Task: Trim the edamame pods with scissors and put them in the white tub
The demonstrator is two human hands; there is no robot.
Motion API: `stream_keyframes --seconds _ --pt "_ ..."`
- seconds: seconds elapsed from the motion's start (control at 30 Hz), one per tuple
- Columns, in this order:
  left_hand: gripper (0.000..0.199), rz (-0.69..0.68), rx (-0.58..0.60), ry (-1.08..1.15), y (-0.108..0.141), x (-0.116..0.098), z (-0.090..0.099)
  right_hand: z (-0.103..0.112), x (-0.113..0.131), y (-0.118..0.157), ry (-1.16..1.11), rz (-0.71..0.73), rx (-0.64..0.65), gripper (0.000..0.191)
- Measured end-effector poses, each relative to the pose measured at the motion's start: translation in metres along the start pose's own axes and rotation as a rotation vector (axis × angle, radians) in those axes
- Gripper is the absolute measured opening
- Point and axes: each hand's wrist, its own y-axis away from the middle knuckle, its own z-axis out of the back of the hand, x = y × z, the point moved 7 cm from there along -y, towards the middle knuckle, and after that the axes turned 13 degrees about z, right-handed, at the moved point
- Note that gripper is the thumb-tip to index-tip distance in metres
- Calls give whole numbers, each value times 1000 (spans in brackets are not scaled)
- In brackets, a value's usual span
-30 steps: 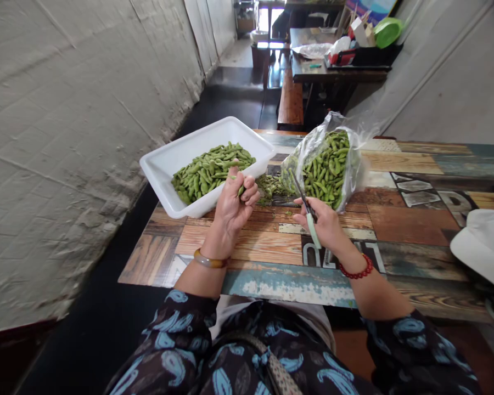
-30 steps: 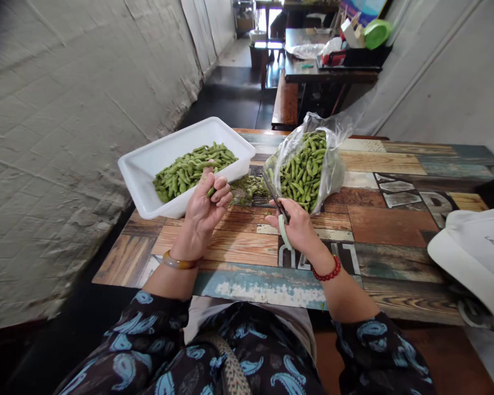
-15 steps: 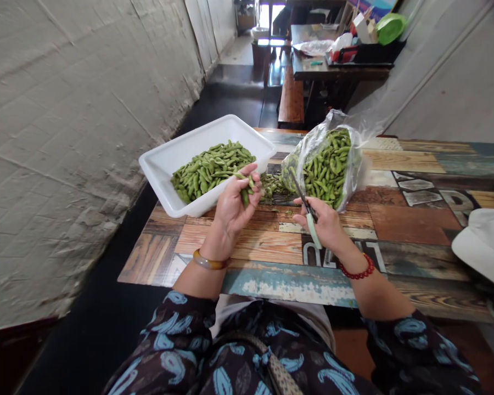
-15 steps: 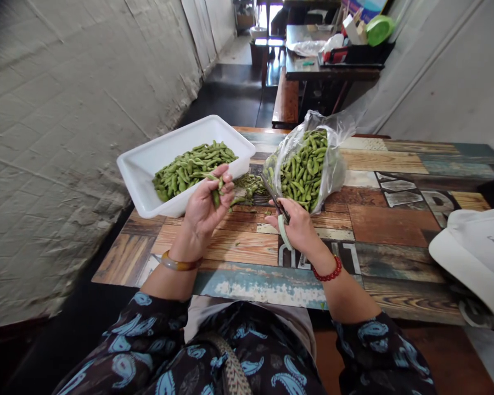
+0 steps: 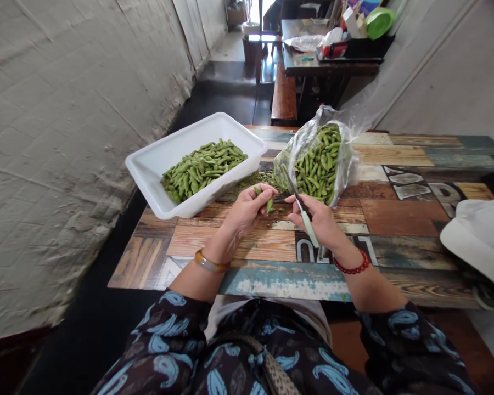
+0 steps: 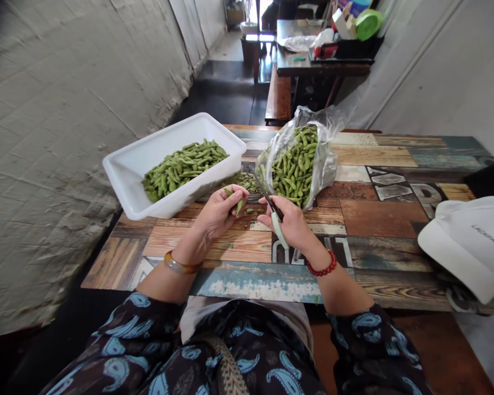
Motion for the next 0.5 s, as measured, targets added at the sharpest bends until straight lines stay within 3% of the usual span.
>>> stream_keyframes --seconds 0.27,0.5 --pt "40 -14 -62 122 -3 0 6 -3 -1 1 52 48 -7 29" --pt "40 -15 -29 198 2 -7 6 -10 -3 3 95 36 58 30"
